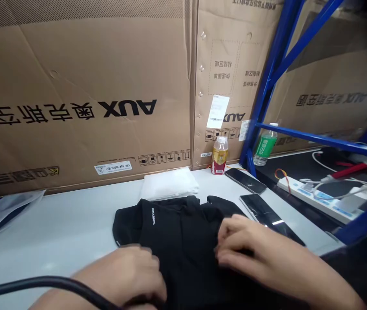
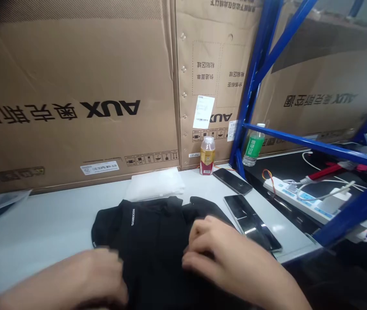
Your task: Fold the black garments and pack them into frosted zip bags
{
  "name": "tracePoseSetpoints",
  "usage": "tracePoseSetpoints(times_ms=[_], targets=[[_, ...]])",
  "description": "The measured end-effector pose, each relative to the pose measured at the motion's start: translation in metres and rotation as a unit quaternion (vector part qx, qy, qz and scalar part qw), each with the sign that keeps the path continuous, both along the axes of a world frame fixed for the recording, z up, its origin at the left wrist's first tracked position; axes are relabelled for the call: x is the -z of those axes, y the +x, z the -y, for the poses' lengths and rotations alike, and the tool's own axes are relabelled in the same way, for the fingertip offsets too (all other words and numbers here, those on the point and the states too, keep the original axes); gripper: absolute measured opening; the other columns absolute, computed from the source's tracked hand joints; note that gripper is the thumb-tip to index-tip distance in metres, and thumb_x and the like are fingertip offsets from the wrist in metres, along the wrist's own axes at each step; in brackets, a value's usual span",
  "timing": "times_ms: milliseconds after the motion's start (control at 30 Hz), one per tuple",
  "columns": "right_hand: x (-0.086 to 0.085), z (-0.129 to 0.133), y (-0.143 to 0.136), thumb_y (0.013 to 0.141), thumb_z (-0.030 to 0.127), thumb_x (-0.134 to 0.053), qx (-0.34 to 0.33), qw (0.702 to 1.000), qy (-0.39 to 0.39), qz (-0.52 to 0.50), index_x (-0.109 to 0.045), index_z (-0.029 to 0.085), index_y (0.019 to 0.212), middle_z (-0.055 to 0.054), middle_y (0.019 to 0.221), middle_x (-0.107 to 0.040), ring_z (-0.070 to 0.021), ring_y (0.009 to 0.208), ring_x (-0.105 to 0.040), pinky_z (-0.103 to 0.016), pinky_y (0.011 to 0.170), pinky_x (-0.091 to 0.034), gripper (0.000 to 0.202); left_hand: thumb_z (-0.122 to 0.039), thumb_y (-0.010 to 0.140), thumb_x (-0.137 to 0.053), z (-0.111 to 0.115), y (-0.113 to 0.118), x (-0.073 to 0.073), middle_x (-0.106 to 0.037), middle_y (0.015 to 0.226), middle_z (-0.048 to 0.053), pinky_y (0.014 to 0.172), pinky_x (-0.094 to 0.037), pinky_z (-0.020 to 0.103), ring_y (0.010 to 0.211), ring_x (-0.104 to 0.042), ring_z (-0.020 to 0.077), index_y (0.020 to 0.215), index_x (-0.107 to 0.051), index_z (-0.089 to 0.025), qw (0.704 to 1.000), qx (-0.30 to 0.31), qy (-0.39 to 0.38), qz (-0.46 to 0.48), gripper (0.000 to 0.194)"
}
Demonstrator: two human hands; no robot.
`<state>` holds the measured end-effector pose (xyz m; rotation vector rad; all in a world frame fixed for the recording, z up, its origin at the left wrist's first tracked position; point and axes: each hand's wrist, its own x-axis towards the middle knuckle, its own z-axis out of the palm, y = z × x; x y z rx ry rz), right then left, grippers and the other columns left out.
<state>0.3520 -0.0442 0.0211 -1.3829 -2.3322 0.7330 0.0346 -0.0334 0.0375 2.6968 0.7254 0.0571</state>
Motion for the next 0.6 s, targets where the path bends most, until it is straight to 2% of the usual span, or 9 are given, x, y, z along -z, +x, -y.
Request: tracePoseSetpoints(times_ms=[67,100,167,233,300,367,400,467,600], targets=[[0.016,-0.020,0.000,0.106,0.039,-0.057,0.054,0.993,0.101,-0.007,-0.078,0.035,0.124,-0.004,0.136,-0.069,-0.0273,0.131,-0.061,-0.042,0.110,-0.052,0.028,-0.036,0.106,-0.061,-0.021,0.010,-0.001,-0.077,0.111,0.000,0.085,-0.056,0.030,0.100,-0.072,0.0213,0.113,-0.074,-0.030,0.996,-0.072,0.052,0.026,0.016],[0.026,-0.031,0.000,0.106,0.036,-0.057,0.068,0.990,0.127,0.005,-0.075,0.033,0.132,-0.006,0.141,-0.067,-0.0295,0.135,-0.057,-0.046,0.114,-0.049,0.032,-0.037,0.107,-0.059,-0.034,0.016,0.003,-0.075,0.126,0.003,0.096,-0.055,0.035,0.114,-0.070,0.0250,0.123,-0.072,-0.028,0.992,-0.088,0.085,0.034,0.023],[0.042,-0.047,0.003,0.103,0.025,-0.055,0.074,0.989,0.126,0.031,-0.073,0.029,0.135,-0.009,0.139,-0.068,-0.0298,0.129,-0.062,-0.047,0.111,-0.052,0.037,-0.047,0.107,-0.058,-0.059,0.030,0.021,-0.059,0.156,0.010,0.119,-0.044,0.048,0.146,-0.051,0.0350,0.147,-0.061,-0.023,0.987,-0.080,0.135,0.028,0.047],[0.051,-0.056,0.006,0.103,0.018,-0.049,0.079,0.990,0.110,0.039,-0.074,0.024,0.132,-0.011,0.125,-0.072,-0.0264,0.112,-0.070,-0.043,0.101,-0.057,0.039,-0.058,0.107,-0.054,-0.079,0.040,0.045,-0.042,0.169,0.014,0.125,-0.037,0.055,0.156,-0.037,0.0399,0.160,-0.048,-0.021,0.991,-0.066,0.117,0.004,0.066],[0.053,-0.058,0.010,0.106,0.019,-0.042,0.102,0.987,0.123,0.026,-0.074,0.024,0.128,-0.010,0.117,-0.071,-0.0242,0.104,-0.072,-0.040,0.095,-0.059,0.039,-0.059,0.110,-0.046,-0.090,0.044,0.068,-0.031,0.174,0.012,0.126,-0.034,0.057,0.159,-0.032,0.0394,0.167,-0.036,-0.023,0.994,-0.064,0.084,-0.004,0.068],[0.051,-0.057,0.014,0.108,0.024,-0.040,0.129,0.981,0.145,0.026,-0.074,0.025,0.122,-0.009,0.116,-0.070,-0.0251,0.106,-0.070,-0.041,0.096,-0.057,0.036,-0.055,0.112,-0.041,-0.093,0.041,0.079,-0.025,0.176,0.009,0.127,-0.033,0.057,0.161,-0.029,0.0379,0.170,-0.029,-0.027,0.995,-0.073,0.067,-0.003,0.065],[0.051,-0.057,0.015,0.108,0.026,-0.041,0.137,0.979,0.146,0.038,-0.074,0.025,0.120,-0.009,0.116,-0.069,-0.0262,0.108,-0.069,-0.042,0.098,-0.056,0.035,-0.054,0.112,-0.043,-0.092,0.038,0.079,-0.026,0.176,0.009,0.127,-0.033,0.058,0.161,-0.029,0.0377,0.170,-0.029,-0.028,0.995,-0.078,0.070,0.002,0.065],[0.053,-0.057,0.016,0.106,0.023,-0.045,0.138,0.980,0.127,0.071,-0.075,0.023,0.116,-0.010,0.113,-0.070,-0.0283,0.110,-0.068,-0.044,0.099,-0.055,0.031,-0.049,0.111,-0.048,-0.091,0.030,0.068,-0.036,0.172,0.010,0.126,-0.036,0.056,0.158,-0.036,0.0366,0.166,-0.038,-0.026,0.992,-0.080,0.092,0.029,0.060],[0.063,-0.060,0.018,0.100,0.019,-0.054,0.125,0.984,0.088,0.088,-0.074,0.024,0.113,-0.008,0.111,-0.072,-0.0267,0.103,-0.070,-0.041,0.094,-0.056,0.025,-0.035,0.111,-0.046,-0.089,0.017,0.024,-0.069,0.140,0.007,0.108,-0.052,0.042,0.129,-0.064,0.0266,0.132,-0.067,-0.026,0.973,-0.140,0.123,0.138,0.031]])
